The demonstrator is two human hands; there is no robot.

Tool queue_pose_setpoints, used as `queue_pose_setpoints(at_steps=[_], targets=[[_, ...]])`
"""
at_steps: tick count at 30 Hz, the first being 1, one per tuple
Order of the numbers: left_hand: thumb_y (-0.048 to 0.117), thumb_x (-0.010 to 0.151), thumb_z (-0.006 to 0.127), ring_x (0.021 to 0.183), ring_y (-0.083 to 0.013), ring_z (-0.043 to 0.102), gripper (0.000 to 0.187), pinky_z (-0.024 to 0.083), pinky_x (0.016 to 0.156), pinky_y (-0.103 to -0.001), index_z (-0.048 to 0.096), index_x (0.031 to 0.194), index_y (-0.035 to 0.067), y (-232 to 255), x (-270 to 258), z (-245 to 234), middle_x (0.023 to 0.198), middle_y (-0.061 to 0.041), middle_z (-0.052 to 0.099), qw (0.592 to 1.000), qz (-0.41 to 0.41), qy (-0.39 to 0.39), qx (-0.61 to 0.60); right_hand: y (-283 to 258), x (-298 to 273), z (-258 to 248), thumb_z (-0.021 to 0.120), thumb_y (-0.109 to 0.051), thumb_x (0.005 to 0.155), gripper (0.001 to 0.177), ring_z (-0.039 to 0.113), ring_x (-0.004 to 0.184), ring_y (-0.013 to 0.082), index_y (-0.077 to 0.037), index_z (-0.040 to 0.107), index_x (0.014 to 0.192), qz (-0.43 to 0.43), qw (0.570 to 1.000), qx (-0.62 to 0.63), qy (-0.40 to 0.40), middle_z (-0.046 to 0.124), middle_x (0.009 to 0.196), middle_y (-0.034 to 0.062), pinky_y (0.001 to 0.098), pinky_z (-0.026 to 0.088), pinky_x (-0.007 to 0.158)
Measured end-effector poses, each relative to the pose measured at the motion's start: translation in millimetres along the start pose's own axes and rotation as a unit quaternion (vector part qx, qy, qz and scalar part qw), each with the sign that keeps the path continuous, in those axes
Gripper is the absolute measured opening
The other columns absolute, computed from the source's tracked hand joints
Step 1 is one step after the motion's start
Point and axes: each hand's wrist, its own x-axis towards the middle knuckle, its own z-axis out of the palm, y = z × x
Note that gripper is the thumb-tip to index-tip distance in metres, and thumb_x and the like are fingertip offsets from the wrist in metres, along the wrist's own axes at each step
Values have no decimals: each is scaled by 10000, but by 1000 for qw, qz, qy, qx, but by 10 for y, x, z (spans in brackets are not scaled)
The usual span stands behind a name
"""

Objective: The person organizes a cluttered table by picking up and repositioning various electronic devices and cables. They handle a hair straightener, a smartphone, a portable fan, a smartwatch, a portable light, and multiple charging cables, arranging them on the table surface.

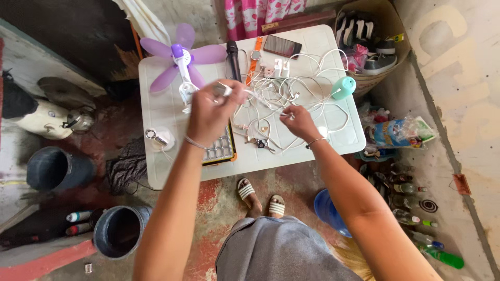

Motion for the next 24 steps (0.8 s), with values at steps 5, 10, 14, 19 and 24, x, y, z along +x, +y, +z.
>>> queue_pose_setpoints(at_steps=[5,10,14,19,24], targets=[[185,1031,701,846,-73,689,208,568,762,-220,727,1021,-21,301,-193,-177,888,-41,734,1000,19,18,11,-200,-93,184,756,-348,910,342,688,816,220,-28,716,1024,30,996,88,-11,729,911,139,382,560,760],[203,991,712,846,-106,746,216,588,716,-225,721,1024,-10,229,-331,-326,882,-53,739,997,-27,69,-24,-428,-167,201,681,-333,986,316,644,794,110,-26,678,1063,128,961,244,-36,669,910,36,296,604,657],[248,962,716,805,-144,763,249,581,637,-244,713,1025,7,-65,-356,-543,903,-75,752,987,-126,89,-54,-653,-317,69,636,-313,1012,273,655,844,79,-54,692,1076,98,953,284,-27,689,942,12,280,625,697],[275,991,666,790,-161,756,299,594,633,-268,716,1101,1,-600,-353,-762,994,-111,762,975,-169,77,-121,-1099,-321,-282,605,-348,1027,300,692,839,75,-69,698,1080,56,955,292,5,728,940,8,270,618,681],[227,996,610,800,-166,755,317,602,641,-274,694,1206,5,-1000,-306,-945,1027,-115,743,938,-246,47,-239,-1750,-256,-583,568,-390,1076,370,656,783,69,-43,678,1143,-6,968,239,71,727,924,16,224,525,626]])
